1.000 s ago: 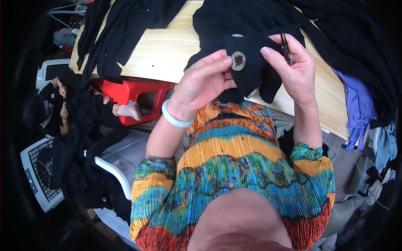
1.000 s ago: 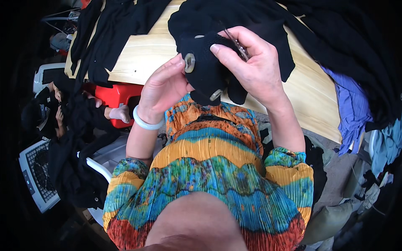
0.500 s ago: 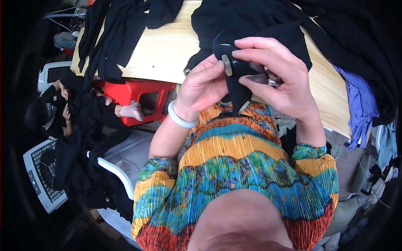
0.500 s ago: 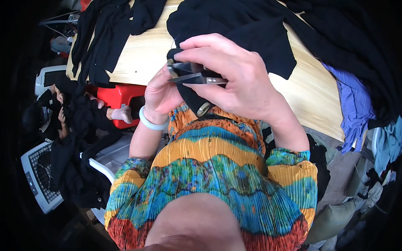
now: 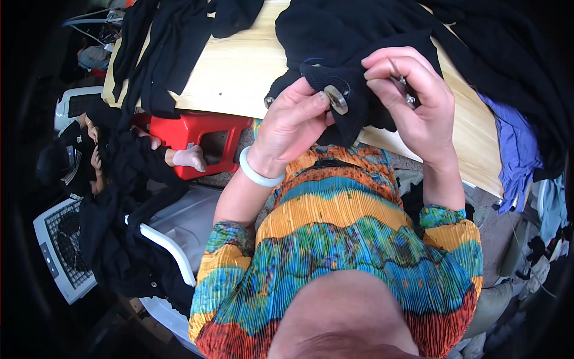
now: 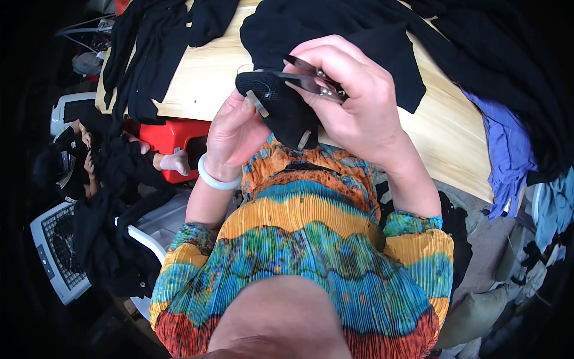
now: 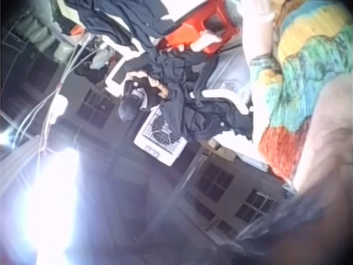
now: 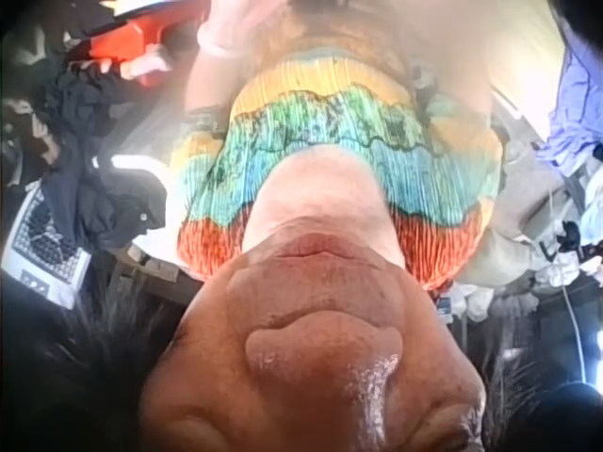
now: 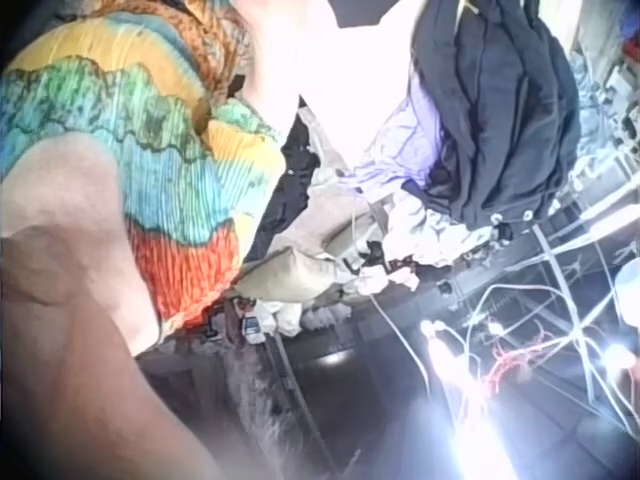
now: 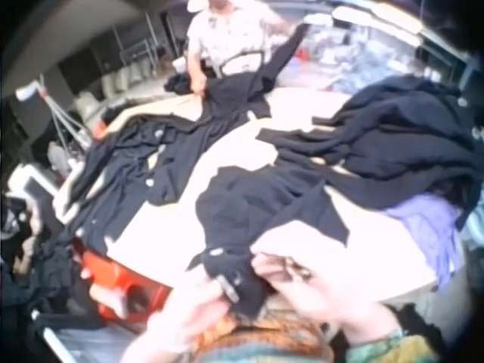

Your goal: Trimming loose threads around buttons on black garments using small snips.

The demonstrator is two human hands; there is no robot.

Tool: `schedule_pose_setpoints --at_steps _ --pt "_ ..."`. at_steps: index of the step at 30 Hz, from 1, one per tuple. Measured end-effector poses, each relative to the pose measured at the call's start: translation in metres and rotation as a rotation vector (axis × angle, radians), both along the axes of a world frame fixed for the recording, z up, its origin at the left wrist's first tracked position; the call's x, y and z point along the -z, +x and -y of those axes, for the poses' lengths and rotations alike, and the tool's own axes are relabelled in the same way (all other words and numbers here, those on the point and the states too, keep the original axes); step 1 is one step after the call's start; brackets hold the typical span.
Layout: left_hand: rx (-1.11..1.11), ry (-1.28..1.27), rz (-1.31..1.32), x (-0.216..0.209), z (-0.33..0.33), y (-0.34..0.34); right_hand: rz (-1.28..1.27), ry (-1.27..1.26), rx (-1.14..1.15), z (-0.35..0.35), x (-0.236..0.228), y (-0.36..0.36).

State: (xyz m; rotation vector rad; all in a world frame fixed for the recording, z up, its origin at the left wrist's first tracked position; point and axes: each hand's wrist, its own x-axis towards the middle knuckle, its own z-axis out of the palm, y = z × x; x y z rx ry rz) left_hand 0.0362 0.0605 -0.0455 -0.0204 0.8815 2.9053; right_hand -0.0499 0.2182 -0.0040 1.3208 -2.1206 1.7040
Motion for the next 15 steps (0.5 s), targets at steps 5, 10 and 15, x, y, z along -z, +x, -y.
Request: schedule_pose_setpoints --at_steps 5,10,15 --pt "-0.026 0.006 -0.010 0.002 0.001 0.001 0.045 -0.002 0.035 -0.004 0.001 0.003" --pt "-0.032 -0.025 -0.005 0.000 0.000 0.001 0.008 0.039 -0.014 0.004 0.001 0.010" --pt "-0.052 -0.121 0.060 -0.001 0.003 0.000 0.008 0.069 -0.024 0.003 0.010 0.013"
